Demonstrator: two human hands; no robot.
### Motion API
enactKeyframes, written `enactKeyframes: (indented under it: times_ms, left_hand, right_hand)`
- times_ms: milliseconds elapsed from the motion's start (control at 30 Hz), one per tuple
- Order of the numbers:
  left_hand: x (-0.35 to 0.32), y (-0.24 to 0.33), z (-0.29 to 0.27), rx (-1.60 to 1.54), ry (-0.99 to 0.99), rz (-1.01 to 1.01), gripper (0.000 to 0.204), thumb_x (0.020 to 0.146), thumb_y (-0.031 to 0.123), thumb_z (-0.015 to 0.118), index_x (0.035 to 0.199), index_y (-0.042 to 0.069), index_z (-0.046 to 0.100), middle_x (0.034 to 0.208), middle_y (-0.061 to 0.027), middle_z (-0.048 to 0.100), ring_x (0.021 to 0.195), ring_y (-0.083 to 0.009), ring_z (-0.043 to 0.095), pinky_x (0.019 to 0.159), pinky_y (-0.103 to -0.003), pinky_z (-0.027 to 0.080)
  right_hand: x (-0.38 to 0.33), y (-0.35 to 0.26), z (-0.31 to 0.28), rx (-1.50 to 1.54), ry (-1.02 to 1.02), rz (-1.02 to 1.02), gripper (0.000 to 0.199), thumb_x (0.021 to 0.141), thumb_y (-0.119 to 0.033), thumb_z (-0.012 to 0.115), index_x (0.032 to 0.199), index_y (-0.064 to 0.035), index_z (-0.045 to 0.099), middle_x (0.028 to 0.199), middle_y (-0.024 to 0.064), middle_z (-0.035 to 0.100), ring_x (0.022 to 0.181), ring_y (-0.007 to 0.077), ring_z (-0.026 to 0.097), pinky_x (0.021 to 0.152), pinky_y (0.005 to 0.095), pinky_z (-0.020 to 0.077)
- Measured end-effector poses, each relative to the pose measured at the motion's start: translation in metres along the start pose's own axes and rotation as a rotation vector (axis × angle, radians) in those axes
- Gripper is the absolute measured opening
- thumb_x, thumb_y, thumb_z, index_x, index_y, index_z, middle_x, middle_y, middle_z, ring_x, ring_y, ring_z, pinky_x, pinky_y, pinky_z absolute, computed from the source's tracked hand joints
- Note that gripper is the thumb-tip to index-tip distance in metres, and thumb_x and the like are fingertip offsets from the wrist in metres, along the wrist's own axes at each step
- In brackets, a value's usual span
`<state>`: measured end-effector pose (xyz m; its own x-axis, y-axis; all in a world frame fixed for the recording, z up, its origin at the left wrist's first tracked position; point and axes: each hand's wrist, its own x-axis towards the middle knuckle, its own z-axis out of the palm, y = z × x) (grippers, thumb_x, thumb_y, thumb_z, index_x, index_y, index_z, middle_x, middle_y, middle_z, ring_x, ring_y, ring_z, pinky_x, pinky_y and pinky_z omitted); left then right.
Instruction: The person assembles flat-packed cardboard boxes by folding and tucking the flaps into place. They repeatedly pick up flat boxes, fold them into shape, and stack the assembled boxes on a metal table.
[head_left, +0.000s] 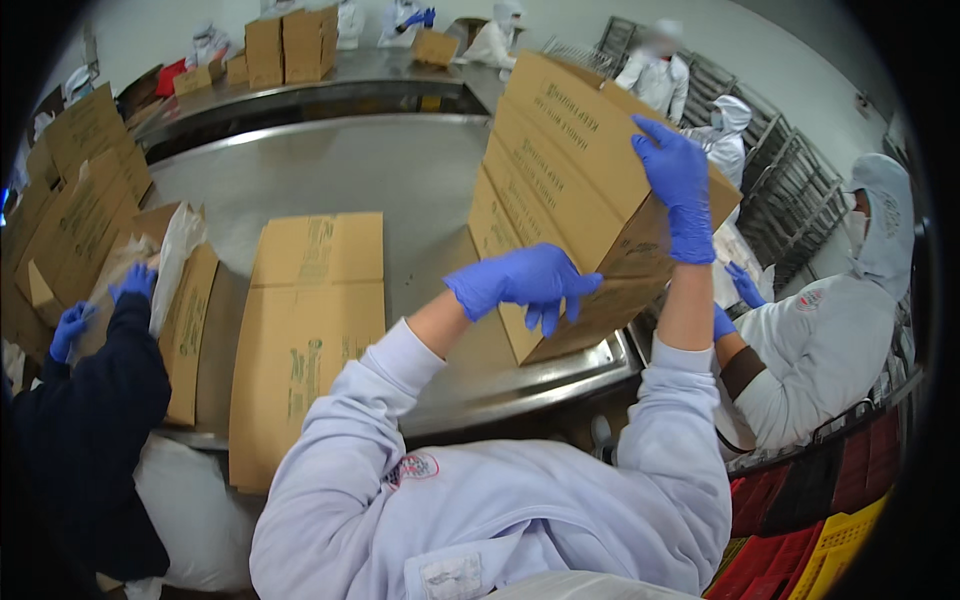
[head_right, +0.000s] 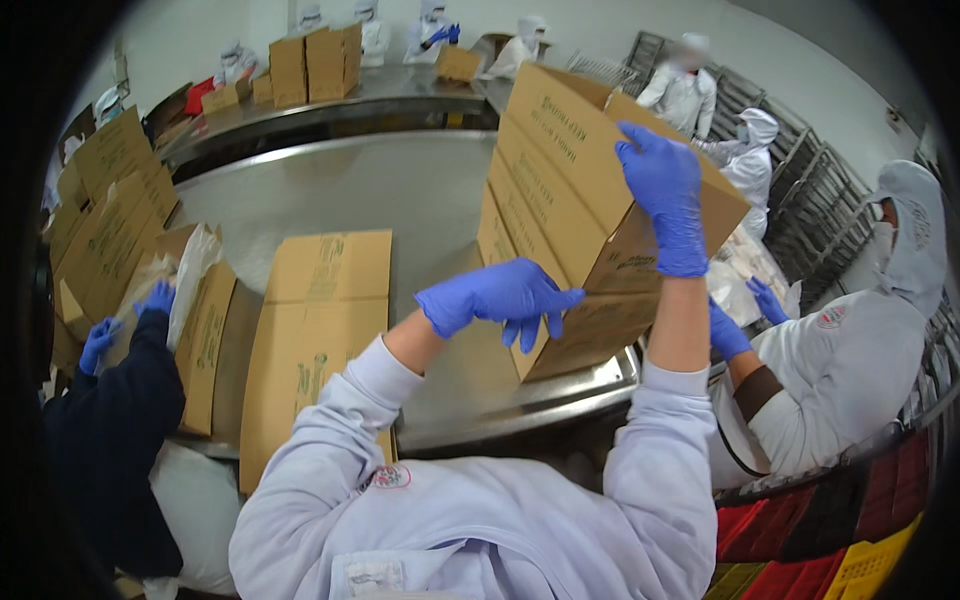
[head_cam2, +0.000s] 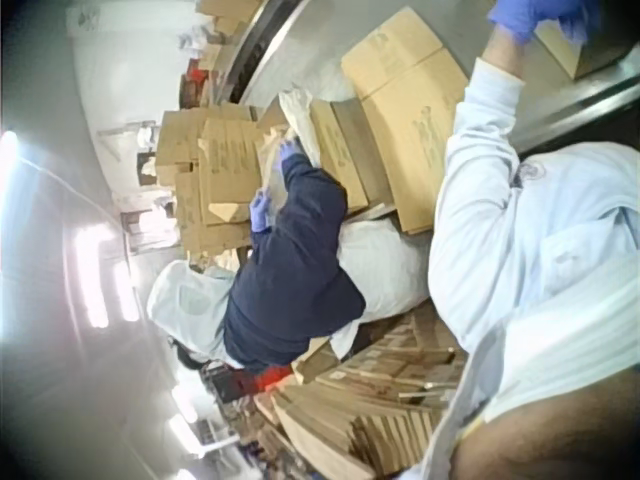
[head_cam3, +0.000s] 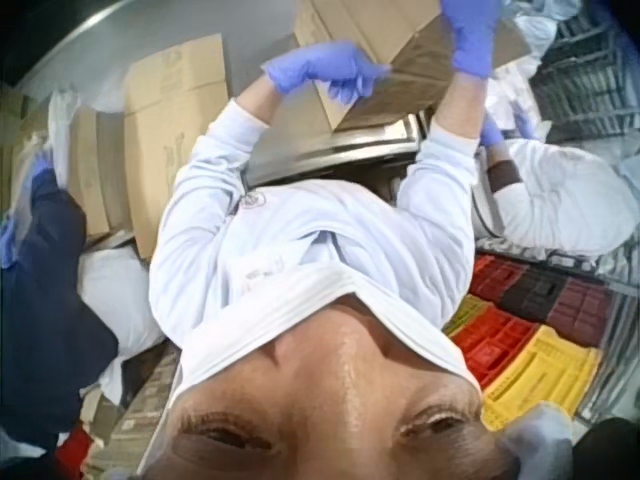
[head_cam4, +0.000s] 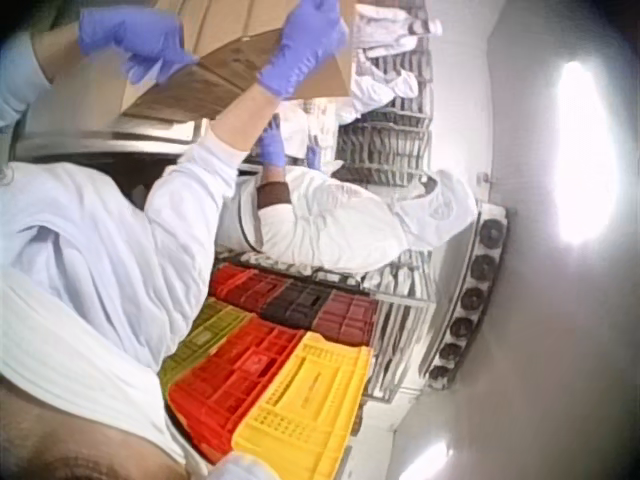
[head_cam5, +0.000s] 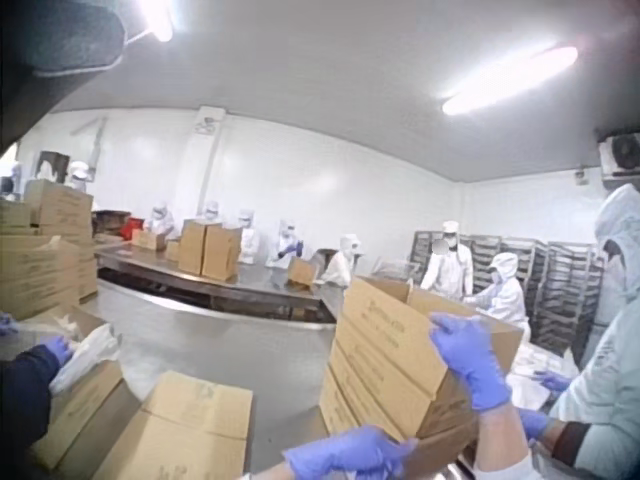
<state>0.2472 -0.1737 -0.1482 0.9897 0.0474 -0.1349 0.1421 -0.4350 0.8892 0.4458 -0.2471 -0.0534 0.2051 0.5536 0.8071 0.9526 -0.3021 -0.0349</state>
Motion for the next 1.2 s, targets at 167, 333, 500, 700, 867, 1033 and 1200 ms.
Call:
enactKeyframes:
  times_ms: [167, 333, 500, 700, 867, 1033, 1200]
  left_hand:
    - [-0.011, -0.028, -0.038, 0.067, 0.153, -0.093, 0.053, 0.092, 0.051, 0.046, 0.079, 0.004, 0.067, 0.065, -0.0097, 0.067, 0.051, -0.0141, 0.062, 0.047, -0.025, 0.043]
    - [0.004, -0.057, -0.141, 0.712, 0.79, -0.121, 0.046, 0.091, 0.044, 0.046, 0.097, 0.002, 0.065, 0.085, -0.0114, 0.069, 0.083, -0.0224, 0.066, 0.069, -0.036, 0.05]
    - [-0.008, -0.059, -0.178, 1.053, 1.367, -0.602, 0.04, 0.085, 0.022, 0.049, 0.118, -0.001, 0.055, 0.127, -0.0184, 0.051, 0.122, -0.0371, 0.043, 0.099, -0.058, 0.03]
    - [-0.086, -0.135, -0.205, 0.625, 1.67, -0.459, 0.066, 0.08, 0.031, 0.059, 0.131, -0.006, 0.039, 0.145, -0.0233, 0.026, 0.137, -0.0415, 0.016, 0.108, -0.057, 0.017]
    - [-0.153, -0.218, -0.084, 0.051, 1.432, -0.88, 0.12, 0.071, 0.075, 0.049, 0.142, -0.009, 0.0, 0.15, -0.026, 0.001, 0.139, -0.042, -0.002, 0.111, -0.053, 0.008]
    - [-0.109, -0.207, 0.11, 0.642, 0.681, -1.004, 0.116, 0.066, 0.065, 0.062, 0.146, 0.0, 0.007, 0.15, -0.0271, 0.001, 0.136, -0.0501, -0.005, 0.092, -0.078, 0.007]
    - [-0.099, -0.221, 0.12, 0.788, 0.556, -1.122, 0.083, 0.076, 0.018, 0.06, 0.143, -0.001, 0.016, 0.147, -0.027, 0.015, 0.129, -0.0547, 0.025, 0.083, -0.075, 0.033]
  right_hand:
    - [-0.005, -0.025, -0.013, -0.036, -0.102, -0.026, 0.037, 0.084, -0.034, 0.059, 0.113, -0.0121, 0.063, 0.096, 0.016, 0.066, 0.094, 0.0321, 0.063, 0.084, 0.0395, 0.0469]
    - [-0.005, -0.046, -0.037, -0.561, 0.063, -0.197, 0.047, 0.082, -0.044, 0.061, 0.117, -0.013, 0.061, 0.111, 0.0142, 0.063, 0.105, 0.0294, 0.058, 0.09, 0.0381, 0.0428]
    - [-0.05, -0.179, -0.044, 0.252, -0.058, -0.61, 0.03, 0.073, -0.036, 0.07, 0.073, -0.0085, 0.059, 0.072, 0.0084, 0.059, 0.072, 0.0263, 0.059, 0.066, 0.037, 0.0455]
    - [-0.128, -0.249, -0.018, 0.686, -0.558, -1.082, 0.024, 0.084, -0.031, 0.058, 0.092, -0.0098, 0.065, 0.063, 0.0093, 0.058, 0.053, 0.0273, 0.058, 0.052, 0.0361, 0.0469]
    - [-0.179, -0.233, 0.029, 1.215, -0.584, -1.157, 0.031, 0.081, -0.022, 0.059, 0.106, -0.005, 0.059, 0.074, 0.0077, 0.061, 0.061, 0.022, 0.061, 0.057, 0.035, 0.0491]
    - [-0.248, -0.19, 0.223, 1.047, -1.113, 0.276, 0.045, 0.088, -0.043, 0.057, 0.095, 0.0015, 0.061, 0.077, 0.0102, 0.064, 0.068, 0.0178, 0.06, 0.066, 0.0318, 0.0481]
    - [-0.284, -0.19, 0.285, 0.843, -0.878, 0.338, 0.066, 0.085, -0.057, 0.052, 0.108, 0.005, 0.058, 0.09, 0.0176, 0.063, 0.081, 0.0244, 0.063, 0.07, 0.0362, 0.0481]
